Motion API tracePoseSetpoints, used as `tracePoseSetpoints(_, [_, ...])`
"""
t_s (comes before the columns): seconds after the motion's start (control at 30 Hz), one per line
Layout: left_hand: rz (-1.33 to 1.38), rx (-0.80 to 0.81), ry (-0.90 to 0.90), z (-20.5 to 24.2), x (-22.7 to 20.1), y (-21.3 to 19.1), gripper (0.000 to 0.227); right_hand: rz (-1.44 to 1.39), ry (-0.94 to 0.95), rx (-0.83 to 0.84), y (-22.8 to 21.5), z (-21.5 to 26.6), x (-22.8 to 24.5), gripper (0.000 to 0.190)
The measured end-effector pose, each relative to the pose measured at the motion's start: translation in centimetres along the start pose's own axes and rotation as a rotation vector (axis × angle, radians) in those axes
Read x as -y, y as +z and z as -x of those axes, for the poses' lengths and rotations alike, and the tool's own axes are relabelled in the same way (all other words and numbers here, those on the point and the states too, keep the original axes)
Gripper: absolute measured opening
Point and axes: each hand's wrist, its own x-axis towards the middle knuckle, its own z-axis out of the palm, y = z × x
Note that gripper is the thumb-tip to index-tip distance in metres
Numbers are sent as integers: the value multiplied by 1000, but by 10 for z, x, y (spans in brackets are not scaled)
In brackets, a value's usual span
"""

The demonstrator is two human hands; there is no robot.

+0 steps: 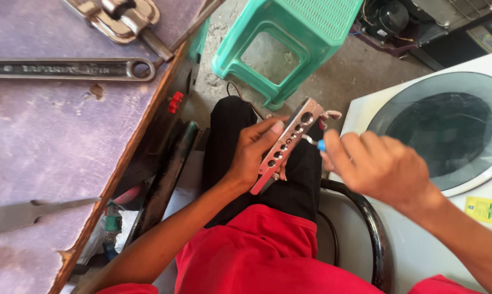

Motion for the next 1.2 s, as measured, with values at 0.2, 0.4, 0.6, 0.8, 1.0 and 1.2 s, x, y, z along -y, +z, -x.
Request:
tracePoseSetpoints(0.2, [-69, 7, -16, 2, 24, 8, 49, 106, -7, 64, -7, 12, 14, 29])
tracePoseSetpoints(0.4, [-103, -20, 12, 6, 39, 16, 51, 192, -40, 89, -5, 25, 19, 22])
tracePoseSetpoints(0.6, [-123, -23, 21, 3, 52, 17, 49, 197, -67, 83, -2, 30, 21, 20])
tracePoseSetpoints(0.8, [-126, -36, 18, 3, 52, 15, 50, 240, -101, 85, 2, 30, 26, 17])
tracePoseSetpoints(1.0, [-118, -27, 24, 3, 53, 14, 50, 214, -72, 80, 6, 26, 23, 19])
tracePoseSetpoints(1.2, [-133, -19, 1, 4, 53, 13, 50, 224, -97, 110, 7, 26, 25, 18])
